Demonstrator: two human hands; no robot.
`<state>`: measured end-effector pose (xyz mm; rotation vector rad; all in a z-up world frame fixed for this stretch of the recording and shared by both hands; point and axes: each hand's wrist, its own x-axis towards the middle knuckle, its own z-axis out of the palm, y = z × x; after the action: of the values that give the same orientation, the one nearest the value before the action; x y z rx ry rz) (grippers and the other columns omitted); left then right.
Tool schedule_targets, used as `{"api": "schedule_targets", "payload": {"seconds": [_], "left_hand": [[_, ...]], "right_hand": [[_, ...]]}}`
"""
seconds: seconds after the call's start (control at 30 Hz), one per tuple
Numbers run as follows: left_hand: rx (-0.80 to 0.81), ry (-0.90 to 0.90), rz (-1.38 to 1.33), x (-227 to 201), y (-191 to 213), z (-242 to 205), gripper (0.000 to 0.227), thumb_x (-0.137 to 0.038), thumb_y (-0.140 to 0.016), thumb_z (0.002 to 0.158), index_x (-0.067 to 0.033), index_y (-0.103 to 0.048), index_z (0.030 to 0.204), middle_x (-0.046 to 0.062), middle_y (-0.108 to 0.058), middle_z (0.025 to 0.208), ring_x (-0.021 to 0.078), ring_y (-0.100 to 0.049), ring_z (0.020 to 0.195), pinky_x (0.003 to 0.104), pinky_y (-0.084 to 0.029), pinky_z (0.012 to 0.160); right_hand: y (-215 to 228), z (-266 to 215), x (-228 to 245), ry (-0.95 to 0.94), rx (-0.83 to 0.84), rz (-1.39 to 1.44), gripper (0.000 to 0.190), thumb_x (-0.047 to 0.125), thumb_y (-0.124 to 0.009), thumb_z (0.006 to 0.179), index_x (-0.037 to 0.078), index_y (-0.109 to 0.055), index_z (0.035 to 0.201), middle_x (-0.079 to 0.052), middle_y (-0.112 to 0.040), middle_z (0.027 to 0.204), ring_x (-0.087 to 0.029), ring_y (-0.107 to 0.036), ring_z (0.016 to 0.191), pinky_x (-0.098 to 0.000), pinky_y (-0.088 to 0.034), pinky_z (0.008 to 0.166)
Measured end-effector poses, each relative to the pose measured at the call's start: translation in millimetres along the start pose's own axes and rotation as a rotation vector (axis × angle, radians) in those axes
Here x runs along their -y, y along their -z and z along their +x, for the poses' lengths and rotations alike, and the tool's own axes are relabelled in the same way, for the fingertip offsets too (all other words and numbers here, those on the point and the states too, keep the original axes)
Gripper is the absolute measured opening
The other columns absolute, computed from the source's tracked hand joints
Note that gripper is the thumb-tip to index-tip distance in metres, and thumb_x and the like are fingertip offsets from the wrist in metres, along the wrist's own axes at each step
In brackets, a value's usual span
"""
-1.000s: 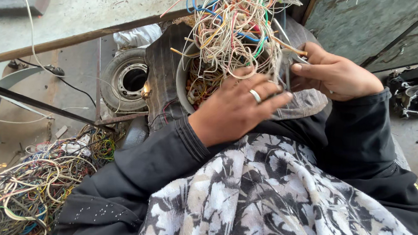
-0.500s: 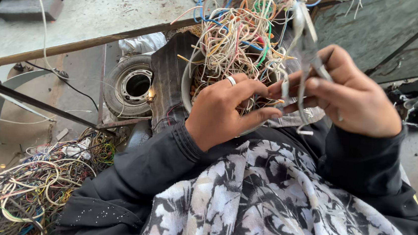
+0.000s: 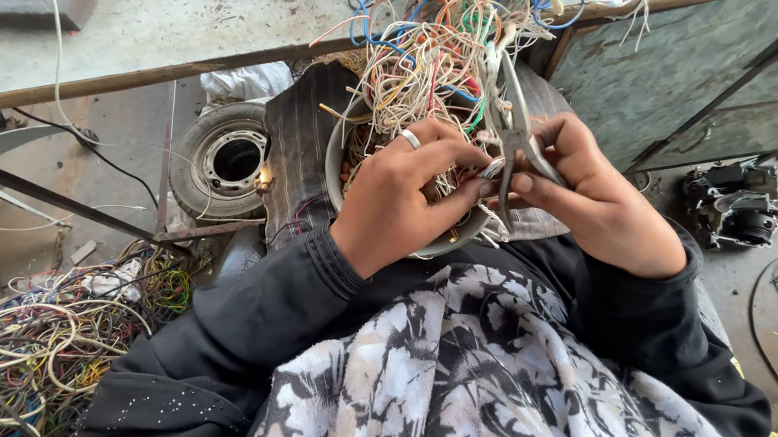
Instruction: The person uses pliers to strip the insulation from multiple small wires. They repeatedly select individual wires from a tangled pile, cut the insulation, and pull it off to expose the inner conductor.
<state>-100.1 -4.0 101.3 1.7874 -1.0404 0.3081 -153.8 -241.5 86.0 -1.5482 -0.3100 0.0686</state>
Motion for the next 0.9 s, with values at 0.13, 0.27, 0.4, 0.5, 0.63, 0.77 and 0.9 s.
{"api": "schedule_targets", "payload": {"seconds": [0.13, 0.27, 0.4, 0.5, 0.63, 0.77, 0.9], "left_hand": [[0.06, 0.129, -0.068, 3.4, -2.0, -1.9, 0.025, -0.012, -0.077, 0.09, -0.0072, -0.073, 0.113, 0.005, -0.072, 0.103, 0.0188, -0.071, 0.082, 0.029, -0.055, 0.072], [0.102, 0.138, -0.216, 15.7, -2.2, -0.4, 0.02, -0.007, -0.079, 0.091, -0.006, -0.075, 0.11, 0.005, -0.074, 0.098, 0.0137, -0.073, 0.086, 0.027, -0.057, 0.076], [0.118, 0.236, -0.376, 28.1, -5.4, -1.5, 0.019, -0.003, -0.078, 0.092, -0.0023, -0.075, 0.11, 0.004, -0.077, 0.102, 0.0087, -0.071, 0.09, 0.026, -0.058, 0.08], [0.161, 0.333, -0.53, 33.7, -7.7, -4.0, 0.02, -0.002, -0.075, 0.094, 0.0006, -0.071, 0.114, 0.003, -0.076, 0.104, 0.0073, -0.071, 0.093, 0.024, -0.059, 0.084], [0.178, 0.365, -0.69, 38.7, -8.1, -6.4, 0.022, 0.004, -0.071, 0.097, 0.0033, -0.067, 0.118, 0.004, -0.073, 0.109, 0.009, -0.07, 0.101, 0.026, -0.059, 0.091], [0.174, 0.338, -0.788, 42.1, -3.6, -3.7, 0.026, 0.006, -0.069, 0.1, 0.0041, -0.065, 0.126, 0.005, -0.071, 0.116, 0.0102, -0.068, 0.108, 0.027, -0.059, 0.099], [0.21, 0.354, -0.843, 39.9, 0.8, -2.7, 0.035, 0.007, -0.068, 0.098, 0.0033, -0.062, 0.132, 0.006, -0.07, 0.123, 0.011, -0.068, 0.112, 0.028, -0.058, 0.102]], "right_hand": [[-0.7, 0.0, -0.2, 0.036, 0.054, -0.323, 0.024, 0.008, -0.057, 0.105, 0.0, -0.045, 0.125, -0.002, -0.056, 0.107, -0.007, -0.051, 0.099, -0.0221, -0.046, 0.087], [-3.1, -0.2, 2.6, -0.004, 0.097, -0.36, 0.019, 0.011, -0.057, 0.104, 0.001, -0.046, 0.117, 0.0, -0.055, 0.102, -0.006, -0.051, 0.093, -0.0217, -0.046, 0.081], [-6.1, 0.9, 4.5, 0.017, 0.127, -0.282, 0.018, 0.011, -0.057, 0.106, 0.001, -0.048, 0.118, -0.001, -0.053, 0.104, -0.005, -0.049, 0.096, -0.0216, -0.045, 0.085], [-7.0, 0.6, 5.4, -0.048, 0.129, -0.215, 0.018, 0.012, -0.056, 0.105, 0.002, -0.049, 0.118, -0.001, -0.059, 0.103, -0.005, -0.052, 0.093, -0.0217, -0.045, 0.08], [-5.4, 1.1, 5.6, -0.113, 0.126, -0.259, 0.019, 0.008, -0.057, 0.103, 0.003, -0.049, 0.12, -0.002, -0.061, 0.097, -0.007, -0.052, 0.085, -0.0221, -0.045, 0.072], [-2.7, 1.0, 5.1, -0.08, 0.099, -0.292, 0.022, 0.002, -0.058, 0.1, 0.003, -0.048, 0.119, -0.003, -0.063, 0.102, -0.008, -0.057, 0.088, -0.0234, -0.049, 0.077], [0.4, 1.9, 2.4, 0.001, 0.071, -0.24, 0.024, -0.002, -0.058, 0.099, 0.002, -0.047, 0.12, -0.004, -0.061, 0.111, -0.008, -0.061, 0.1, -0.0241, -0.052, 0.09]]}}
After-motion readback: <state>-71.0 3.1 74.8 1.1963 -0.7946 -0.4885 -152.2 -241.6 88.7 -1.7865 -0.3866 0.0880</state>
